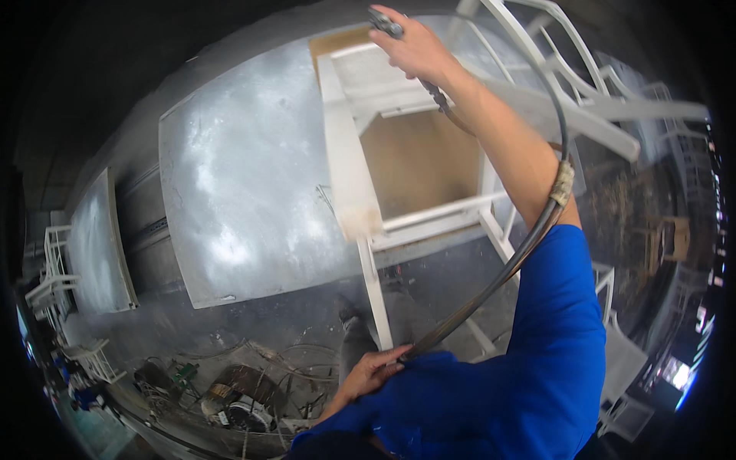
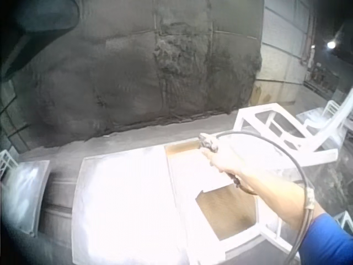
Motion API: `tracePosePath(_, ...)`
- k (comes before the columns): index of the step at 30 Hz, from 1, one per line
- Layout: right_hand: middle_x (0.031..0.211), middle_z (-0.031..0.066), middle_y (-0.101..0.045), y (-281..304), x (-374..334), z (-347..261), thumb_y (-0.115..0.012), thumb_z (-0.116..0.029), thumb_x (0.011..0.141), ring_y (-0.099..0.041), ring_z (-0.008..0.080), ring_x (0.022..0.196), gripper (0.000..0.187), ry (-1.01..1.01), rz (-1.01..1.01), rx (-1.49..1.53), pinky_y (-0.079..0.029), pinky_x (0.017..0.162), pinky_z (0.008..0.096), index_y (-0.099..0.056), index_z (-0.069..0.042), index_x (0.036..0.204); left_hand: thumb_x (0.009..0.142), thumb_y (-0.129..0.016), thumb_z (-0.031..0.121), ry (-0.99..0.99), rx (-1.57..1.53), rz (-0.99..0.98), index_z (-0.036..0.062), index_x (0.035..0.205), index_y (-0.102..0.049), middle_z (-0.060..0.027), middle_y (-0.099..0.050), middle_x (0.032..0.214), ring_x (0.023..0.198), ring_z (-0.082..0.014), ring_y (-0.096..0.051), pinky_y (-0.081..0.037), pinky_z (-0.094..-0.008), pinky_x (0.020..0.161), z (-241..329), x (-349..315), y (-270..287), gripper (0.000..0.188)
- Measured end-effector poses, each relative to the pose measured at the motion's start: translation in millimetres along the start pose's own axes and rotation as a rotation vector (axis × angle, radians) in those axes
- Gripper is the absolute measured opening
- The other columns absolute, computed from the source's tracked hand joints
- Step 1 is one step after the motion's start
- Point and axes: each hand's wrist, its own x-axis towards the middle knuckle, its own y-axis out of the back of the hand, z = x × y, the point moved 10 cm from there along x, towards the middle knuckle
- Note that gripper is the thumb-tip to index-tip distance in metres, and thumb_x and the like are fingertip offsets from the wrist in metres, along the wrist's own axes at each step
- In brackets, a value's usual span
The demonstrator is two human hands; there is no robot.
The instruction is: The person spray paints white chair frames using a handheld spray gun. They repeatedly pick up each chair, rotate it to coat all sides, and place it back on a protective sheet. The person also moves a cardboard sheet to access the work area.
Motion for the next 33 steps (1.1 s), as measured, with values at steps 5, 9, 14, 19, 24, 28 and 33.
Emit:
tracePosePath(5,0.085,0.0040,-0.068,68.3,-170.5,-12.0,-0.062,-0.052,0.101,-0.062,0.0195,0.071,0.046,-0.295,0.172,-0.181,-0.051,0.065,0.0352,-0.073,-0.008,0.108,0.096,-0.071,0.011,-0.137,0.128,-0.195,0.0094,0.137,-0.067,-0.0143,-0.073,0.127,0.112,-0.0318,-0.072,-0.056,-0.0385,0.097,-6.0,-31.8,-11.7,0.041)
tracePosePath(9,0.084,0.0033,-0.063,96.6,-328.0,-24.3,-0.061,-0.039,0.102,-0.063,0.0130,0.071,0.044,-0.236,0.245,0.011,-0.050,0.053,0.0302,-0.057,-0.018,0.141,0.094,-0.072,0.011,-0.173,0.125,-0.346,0.0083,0.129,-0.072,-0.0118,-0.076,0.117,0.105,-0.0299,-0.074,-0.057,-0.0372,0.091,-14.4,-81.7,-20.4,0.035)
tracePosePath(14,0.082,-0.0003,-0.060,87.6,-472.2,-16.9,-0.063,-0.030,0.102,-0.061,0.0088,0.071,0.055,-0.373,0.383,0.163,-0.047,0.051,0.0267,-0.052,-0.022,0.155,0.094,-0.072,0.014,-0.172,0.269,-0.431,0.0089,0.126,-0.075,-0.0110,-0.077,0.117,0.105,-0.0285,-0.074,-0.058,-0.0380,0.092,-29.1,-135.5,-28.0,0.033)
tracePosePath(19,0.087,0.0005,-0.062,52.0,-532.6,-48.4,-0.064,-0.029,0.102,-0.061,0.0089,0.071,0.055,-0.350,0.246,0.278,-0.050,0.061,0.0265,-0.052,-0.021,0.155,0.093,-0.072,0.013,-0.156,0.333,-0.463,0.0083,0.123,-0.076,-0.0115,-0.078,0.116,0.103,-0.0288,-0.075,-0.058,-0.0383,0.092,-32.1,-165.2,-37.9,0.031)
tracePosePath(24,0.080,-0.0031,-0.059,27.4,-548.5,-77.4,-0.064,-0.033,0.102,-0.061,0.0065,0.068,0.058,-0.163,0.104,0.343,-0.047,0.045,0.0216,-0.050,-0.021,0.157,0.092,-0.073,0.010,-0.110,0.356,-0.444,0.0089,0.123,-0.076,-0.0126,-0.078,0.116,0.102,-0.0282,-0.075,-0.058,-0.0375,0.091,-34.3,-169.5,-51.6,0.032)
tracePosePath(28,0.102,0.0064,-0.068,54.6,-569.8,-22.8,-0.067,-0.030,0.101,-0.062,0.0128,0.069,0.053,-0.346,0.225,0.251,-0.055,0.069,0.0305,-0.054,-0.028,0.153,0.092,-0.073,0.010,-0.026,0.342,-0.427,0.0088,0.123,-0.076,-0.0129,-0.078,0.116,0.102,-0.0278,-0.075,-0.058,-0.0360,0.090,-41.7,-170.9,-59.0,0.031)
tracePosePath(33,0.078,0.0037,-0.063,21.8,-582.2,63.8,-0.067,-0.031,0.101,-0.064,0.0121,0.068,0.054,-0.527,0.204,0.225,-0.054,0.069,0.0331,-0.054,-0.029,0.154,0.093,-0.073,0.007,0.046,0.335,-0.367,0.0093,0.123,-0.076,-0.0129,-0.077,0.116,0.103,-0.0268,-0.075,-0.058,-0.0346,0.091,-44.1,-172.9,-61.0,0.031)
